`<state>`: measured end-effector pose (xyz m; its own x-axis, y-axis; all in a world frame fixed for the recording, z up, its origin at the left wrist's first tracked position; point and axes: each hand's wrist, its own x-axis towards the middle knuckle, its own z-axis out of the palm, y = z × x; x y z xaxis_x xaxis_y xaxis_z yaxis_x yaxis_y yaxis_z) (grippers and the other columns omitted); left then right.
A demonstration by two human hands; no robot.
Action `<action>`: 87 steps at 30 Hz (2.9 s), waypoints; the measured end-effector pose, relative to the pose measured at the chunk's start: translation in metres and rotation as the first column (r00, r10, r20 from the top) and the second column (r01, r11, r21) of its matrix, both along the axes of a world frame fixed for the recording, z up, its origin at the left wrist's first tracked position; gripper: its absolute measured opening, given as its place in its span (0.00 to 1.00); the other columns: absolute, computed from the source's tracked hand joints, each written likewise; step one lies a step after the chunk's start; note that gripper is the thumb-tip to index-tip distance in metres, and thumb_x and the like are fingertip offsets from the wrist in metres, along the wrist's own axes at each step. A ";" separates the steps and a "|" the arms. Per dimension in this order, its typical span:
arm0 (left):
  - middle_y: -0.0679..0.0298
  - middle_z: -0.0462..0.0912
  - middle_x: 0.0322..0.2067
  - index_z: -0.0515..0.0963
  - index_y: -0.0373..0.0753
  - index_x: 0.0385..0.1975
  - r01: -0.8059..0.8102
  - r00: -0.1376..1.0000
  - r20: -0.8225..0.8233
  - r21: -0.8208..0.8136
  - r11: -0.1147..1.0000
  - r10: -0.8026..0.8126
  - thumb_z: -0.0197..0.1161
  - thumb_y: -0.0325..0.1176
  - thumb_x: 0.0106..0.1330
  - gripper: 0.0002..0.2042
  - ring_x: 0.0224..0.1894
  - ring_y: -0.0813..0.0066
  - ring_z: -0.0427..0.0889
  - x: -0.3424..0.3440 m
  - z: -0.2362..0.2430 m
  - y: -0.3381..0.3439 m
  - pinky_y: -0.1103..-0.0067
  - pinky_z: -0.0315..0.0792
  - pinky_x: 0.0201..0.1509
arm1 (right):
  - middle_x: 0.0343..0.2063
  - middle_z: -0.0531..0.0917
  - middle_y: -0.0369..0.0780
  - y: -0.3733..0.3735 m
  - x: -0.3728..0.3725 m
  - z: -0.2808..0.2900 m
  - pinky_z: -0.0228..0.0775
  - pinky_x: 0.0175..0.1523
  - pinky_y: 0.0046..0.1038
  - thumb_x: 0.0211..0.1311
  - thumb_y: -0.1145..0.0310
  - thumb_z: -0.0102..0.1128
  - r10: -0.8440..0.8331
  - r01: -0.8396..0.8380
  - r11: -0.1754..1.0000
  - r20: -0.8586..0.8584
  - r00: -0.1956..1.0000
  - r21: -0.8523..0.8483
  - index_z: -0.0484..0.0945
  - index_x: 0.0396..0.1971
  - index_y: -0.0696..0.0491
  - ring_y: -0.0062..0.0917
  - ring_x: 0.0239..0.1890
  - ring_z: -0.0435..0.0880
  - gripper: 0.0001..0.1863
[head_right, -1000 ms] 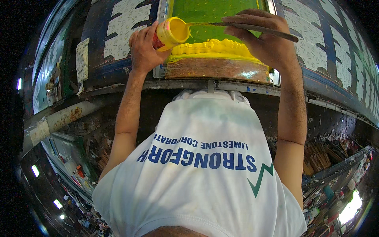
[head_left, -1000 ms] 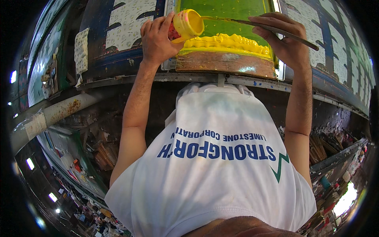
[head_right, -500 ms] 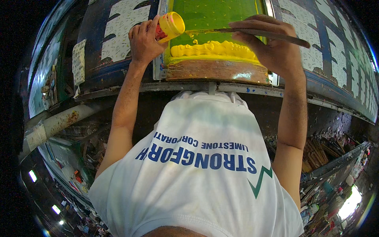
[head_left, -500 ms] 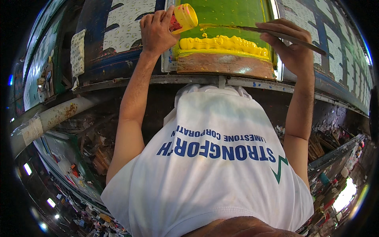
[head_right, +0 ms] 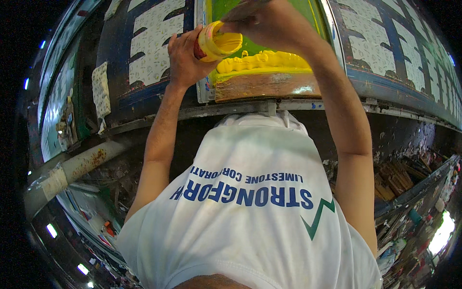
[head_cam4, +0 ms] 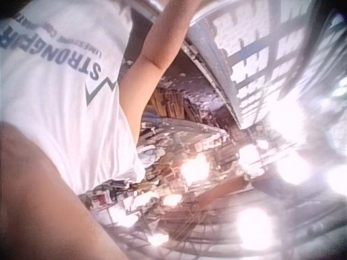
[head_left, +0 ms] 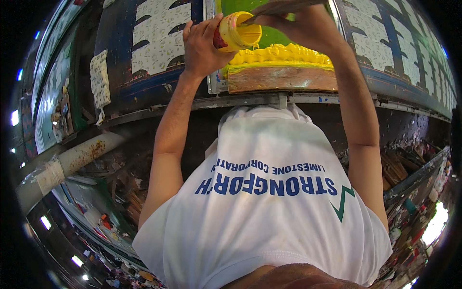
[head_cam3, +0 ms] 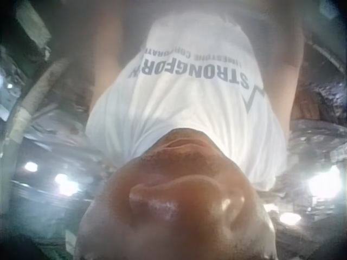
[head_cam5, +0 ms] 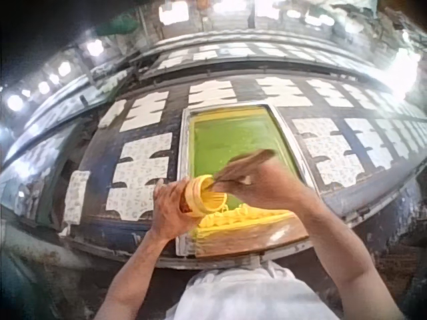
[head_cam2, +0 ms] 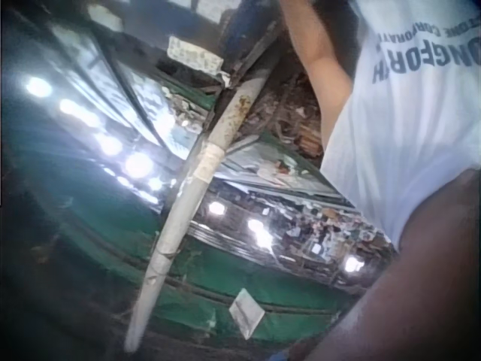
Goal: The person positions a screen printing frame on a workbench, pours yellow ink onto the screen, and uses a squeegee to pull the ink across the mesh repeatedly. The person handles the frame, ink container, and squeegee throughout the clip.
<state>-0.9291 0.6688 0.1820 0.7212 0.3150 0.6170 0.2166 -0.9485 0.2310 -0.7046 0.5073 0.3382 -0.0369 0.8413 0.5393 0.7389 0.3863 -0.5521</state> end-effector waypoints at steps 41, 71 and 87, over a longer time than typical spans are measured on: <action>0.60 0.85 0.55 0.77 0.33 0.61 0.339 0.641 0.442 -0.896 -0.286 -0.627 0.87 0.33 0.41 0.42 0.58 0.65 0.84 0.233 0.074 -0.317 0.65 0.77 0.66 | 0.37 0.90 0.34 -0.479 0.029 -0.085 0.77 0.43 0.19 0.70 0.67 0.73 -0.693 0.827 0.519 -0.672 0.261 -0.214 0.90 0.47 0.55 0.13 0.36 0.84 0.11; 0.59 0.86 0.54 0.76 0.33 0.61 -0.024 -0.353 0.397 -0.909 -0.416 -0.847 0.88 0.29 0.42 0.41 0.57 0.67 0.85 0.418 0.069 -0.884 0.68 0.76 0.67 | 0.36 0.88 0.37 -0.769 -0.157 -0.112 0.75 0.43 0.23 0.71 0.69 0.70 -0.374 0.604 -0.640 -0.495 -0.784 -0.474 0.89 0.46 0.57 0.17 0.37 0.84 0.09; 0.59 0.84 0.56 0.72 0.37 0.63 0.605 -0.251 0.270 -0.706 -0.368 -0.930 0.90 0.41 0.46 0.44 0.57 0.66 0.85 0.630 0.095 -1.313 0.68 0.78 0.64 | 0.37 0.89 0.40 -0.962 0.022 -0.073 0.77 0.41 0.26 0.70 0.73 0.69 -0.376 0.560 -0.716 -0.446 -0.812 -0.417 0.89 0.44 0.58 0.24 0.35 0.86 0.07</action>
